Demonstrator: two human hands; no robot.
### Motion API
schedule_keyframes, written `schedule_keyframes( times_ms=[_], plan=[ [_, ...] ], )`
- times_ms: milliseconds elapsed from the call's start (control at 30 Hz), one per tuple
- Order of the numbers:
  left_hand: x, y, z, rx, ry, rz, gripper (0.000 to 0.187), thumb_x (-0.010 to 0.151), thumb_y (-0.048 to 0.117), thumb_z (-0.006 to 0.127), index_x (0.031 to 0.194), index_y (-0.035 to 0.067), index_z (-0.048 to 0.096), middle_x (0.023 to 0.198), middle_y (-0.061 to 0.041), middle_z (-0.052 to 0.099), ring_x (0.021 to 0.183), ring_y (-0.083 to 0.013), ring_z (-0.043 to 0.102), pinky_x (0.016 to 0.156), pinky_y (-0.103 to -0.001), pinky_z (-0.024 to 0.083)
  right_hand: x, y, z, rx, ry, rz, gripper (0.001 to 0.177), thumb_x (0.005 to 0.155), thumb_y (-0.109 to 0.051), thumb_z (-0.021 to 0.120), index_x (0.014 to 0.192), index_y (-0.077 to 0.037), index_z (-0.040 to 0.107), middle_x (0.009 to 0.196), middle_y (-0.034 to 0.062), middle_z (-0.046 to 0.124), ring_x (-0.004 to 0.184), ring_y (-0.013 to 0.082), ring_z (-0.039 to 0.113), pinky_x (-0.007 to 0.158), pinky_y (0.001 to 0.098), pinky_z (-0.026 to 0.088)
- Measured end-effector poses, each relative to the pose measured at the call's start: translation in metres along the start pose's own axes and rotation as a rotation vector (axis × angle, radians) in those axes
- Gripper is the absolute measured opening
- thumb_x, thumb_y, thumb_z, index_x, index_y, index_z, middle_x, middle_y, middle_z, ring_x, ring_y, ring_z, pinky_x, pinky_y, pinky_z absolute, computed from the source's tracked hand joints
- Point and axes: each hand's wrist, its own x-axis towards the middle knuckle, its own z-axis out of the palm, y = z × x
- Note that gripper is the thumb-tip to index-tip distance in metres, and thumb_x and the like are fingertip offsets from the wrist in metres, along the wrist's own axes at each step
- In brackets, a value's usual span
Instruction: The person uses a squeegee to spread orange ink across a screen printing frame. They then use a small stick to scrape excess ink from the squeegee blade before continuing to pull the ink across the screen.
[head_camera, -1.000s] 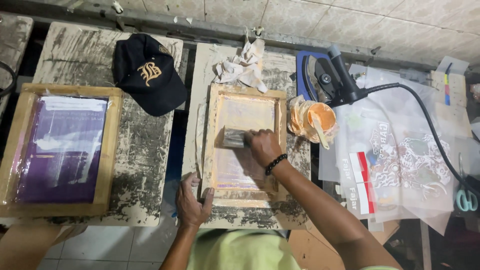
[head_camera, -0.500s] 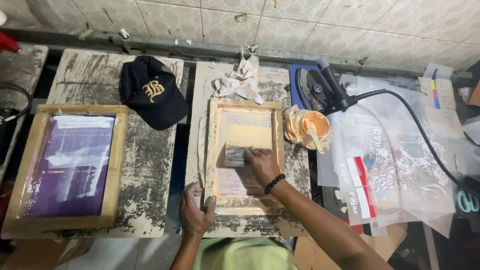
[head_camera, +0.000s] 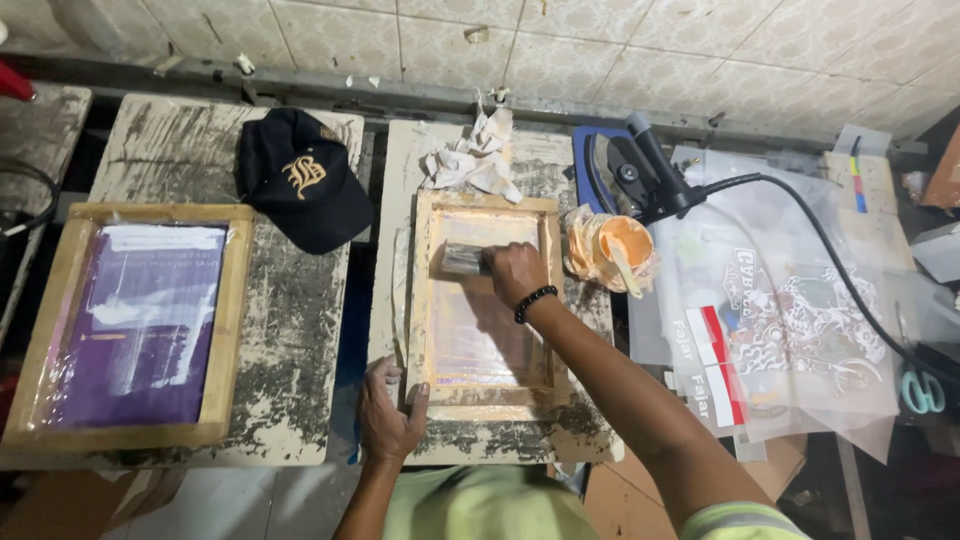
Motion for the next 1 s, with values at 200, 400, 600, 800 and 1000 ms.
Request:
schedule_keyframes(
  times_ms=[200, 400, 600, 800, 1000],
  plan=[
    [0.003, 0.004, -0.004, 0.003, 0.006, 0.015, 0.061, 0.09, 0.044, 0.062, 0.135, 0.002, 0.053, 0.108, -0.013, 0.064, 0.096, -0.0316, 0.063, 0.081, -0.046, 0.049, -0.057, -0.026, -0.047, -0.026, -0.281, 0.047, 0.009, 0.098, -0.013, 0.068, 0.105, -0.014, 0.074, 0.061, 0.0014, 0.067, 0.047, 0.0141, 0.063, 0.041, 0.0241, 0.053],
    [0.0, 0.005, -0.005, -0.009, -0.025, -0.033, 0.061, 0.088, 0.042, 0.066, 0.135, 0.005, 0.053, 0.108, -0.013, 0.062, 0.097, -0.0321, 0.061, 0.085, -0.046, 0.048, -0.016, -0.002, -0.004, -0.134, -0.033, 0.101, 0.009, 0.098, -0.018, 0.069, 0.106, -0.016, 0.07, 0.081, 0.0087, 0.074, 0.076, 0.0263, 0.069, 0.084, 0.0483, 0.059],
    [-0.002, 0.001, -0.003, 0.006, -0.011, -0.013, 0.064, 0.091, 0.049, 0.06, 0.136, 0.004, 0.053, 0.109, -0.013, 0.064, 0.096, -0.032, 0.063, 0.082, -0.047, 0.049, -0.085, -0.034, -0.018, 0.036, -0.059, -0.035, 0.023, 0.087, -0.009, 0.077, 0.11, -0.011, 0.072, 0.078, 0.0096, 0.076, 0.066, 0.0261, 0.071, 0.072, 0.0414, 0.061],
    [-0.004, -0.004, 0.0, 0.057, -0.024, -0.034, 0.064, 0.088, 0.046, 0.063, 0.136, 0.006, 0.052, 0.107, -0.011, 0.063, 0.098, -0.0317, 0.062, 0.082, -0.047, 0.049, -0.016, 0.003, -0.045, -0.012, -0.078, 0.187, 0.023, 0.102, 0.0, 0.058, 0.088, -0.014, 0.07, 0.053, 0.0006, 0.058, 0.043, 0.016, 0.056, 0.04, 0.0268, 0.055],
    [-0.005, -0.004, -0.002, 0.063, -0.032, -0.089, 0.062, 0.084, 0.04, 0.067, 0.136, 0.007, 0.056, 0.108, -0.011, 0.065, 0.097, -0.0323, 0.063, 0.084, -0.048, 0.05, 0.039, 0.035, -0.005, 0.005, -0.105, 0.158, 0.008, 0.099, -0.004, 0.067, 0.098, -0.008, 0.074, 0.06, 0.0071, 0.062, 0.05, 0.0173, 0.056, 0.046, 0.0251, 0.051]
  ],
)
